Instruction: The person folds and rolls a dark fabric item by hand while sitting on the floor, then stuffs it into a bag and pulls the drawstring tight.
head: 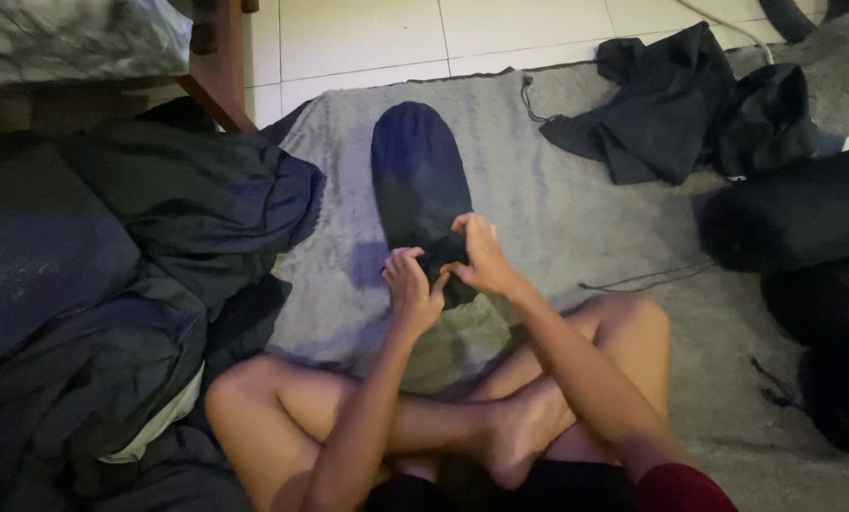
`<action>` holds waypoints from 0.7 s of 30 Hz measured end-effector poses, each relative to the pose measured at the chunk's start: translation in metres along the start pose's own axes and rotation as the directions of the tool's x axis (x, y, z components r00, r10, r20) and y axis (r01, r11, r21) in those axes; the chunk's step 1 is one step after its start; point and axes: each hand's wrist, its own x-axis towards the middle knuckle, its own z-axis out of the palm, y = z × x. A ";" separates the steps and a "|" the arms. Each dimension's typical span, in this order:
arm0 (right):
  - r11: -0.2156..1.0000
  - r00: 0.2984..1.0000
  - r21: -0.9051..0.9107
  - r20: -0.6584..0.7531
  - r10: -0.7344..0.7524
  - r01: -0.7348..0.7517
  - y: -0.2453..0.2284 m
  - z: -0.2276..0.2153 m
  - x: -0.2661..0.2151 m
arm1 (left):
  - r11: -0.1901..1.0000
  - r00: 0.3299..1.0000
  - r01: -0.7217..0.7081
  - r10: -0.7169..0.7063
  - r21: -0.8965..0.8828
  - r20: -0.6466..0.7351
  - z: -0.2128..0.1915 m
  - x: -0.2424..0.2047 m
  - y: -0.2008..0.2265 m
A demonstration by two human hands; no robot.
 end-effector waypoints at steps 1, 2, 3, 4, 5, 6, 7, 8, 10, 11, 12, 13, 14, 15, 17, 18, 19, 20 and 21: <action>0.998 0.999 0.057 -0.042 0.016 -0.014 -0.002 0.001 0.001 | 0.999 0.997 -0.039 0.038 -0.024 -0.067 -0.001 0.001 -0.001; 0.993 0.996 0.113 -0.082 0.034 -0.025 -0.005 0.003 0.002 | 0.996 0.988 -0.080 0.073 -0.044 -0.134 -0.002 0.002 -0.003; 0.993 0.996 0.113 -0.083 0.035 -0.025 0.000 0.001 0.003 | 0.996 0.988 -0.080 0.074 -0.044 -0.134 0.001 0.003 -0.004; 0.998 0.996 0.054 -0.087 0.016 -0.011 0.005 0.000 0.004 | 0.991 0.981 -0.131 0.135 0.040 -0.139 0.003 0.003 -0.005; 1.000 0.996 -0.004 -0.089 -0.004 0.004 0.009 0.000 0.007 | 0.976 0.971 -0.179 0.196 0.128 -0.138 0.004 0.003 -0.008; 1.000 0.996 -0.002 -0.089 -0.005 0.005 0.010 -0.007 0.008 | 0.975 0.971 -0.178 0.196 0.130 -0.138 0.004 0.007 -0.009; 0.996 0.997 0.082 -0.069 -0.018 0.024 0.011 -0.014 0.006 | 0.984 0.972 -0.164 0.173 0.070 -0.159 0.004 0.006 -0.009; 0.985 0.998 0.166 -0.049 -0.032 0.040 0.011 -0.021 0.003 | 0.989 0.972 -0.150 0.150 0.009 -0.179 0.003 0.004 -0.009; 0.978 0.999 0.206 -0.001 -0.037 0.037 0.017 -0.024 -0.001 | 0.987 0.973 -0.158 0.152 -0.023 -0.175 0.001 0.006 -0.011; 0.968 0.998 0.247 0.039 -0.043 0.032 0.019 -0.028 -0.003 | 0.984 0.973 -0.171 0.161 -0.052 -0.168 0.001 0.008 -0.011; 0.970 0.998 0.243 0.040 -0.040 0.029 0.021 -0.029 -0.007 | 0.983 0.973 -0.172 0.160 -0.058 -0.168 0.002 0.007 -0.011; 0.969 0.996 0.245 0.080 -0.045 0.024 0.023 -0.029 -0.008 | 0.983 0.977 -0.156 0.139 -0.096 -0.163 0.001 0.008 -0.012; 0.969 0.992 0.247 0.120 -0.049 0.018 0.024 -0.030 -0.009 | 0.981 0.980 -0.139 0.118 -0.133 -0.157 0.000 0.009 -0.013; 0.969 0.992 0.247 0.119 -0.049 0.018 0.024 -0.027 -0.010 | 0.981 0.981 -0.140 0.119 -0.133 -0.156 -0.001 0.009 -0.013; 0.967 0.985 0.251 0.174 -0.008 -0.036 0.024 -0.022 -0.010 | 0.969 0.986 -0.091 0.056 -0.231 -0.155 -0.003 0.010 -0.014; 0.967 0.985 0.251 0.174 -0.009 -0.036 0.023 -0.021 -0.011 | 0.969 0.986 -0.092 0.056 -0.230 -0.155 -0.005 0.010 -0.014; 0.978 0.977 0.205 0.215 0.003 -0.048 0.022 -0.020 -0.013 | 0.958 0.989 -0.053 0.011 -0.281 -0.148 -0.008 0.009 -0.015; 0.986 0.967 0.157 0.256 0.017 -0.059 0.021 -0.018 -0.014 | 0.944 0.990 -0.015 -0.033 -0.331 -0.139 -0.011 0.008 -0.016; 0.986 0.967 0.157 0.253 0.010 -0.051 0.021 -0.020 -0.013 | 0.944 0.989 -0.020 -0.030 -0.328 -0.145 -0.013 0.011 -0.016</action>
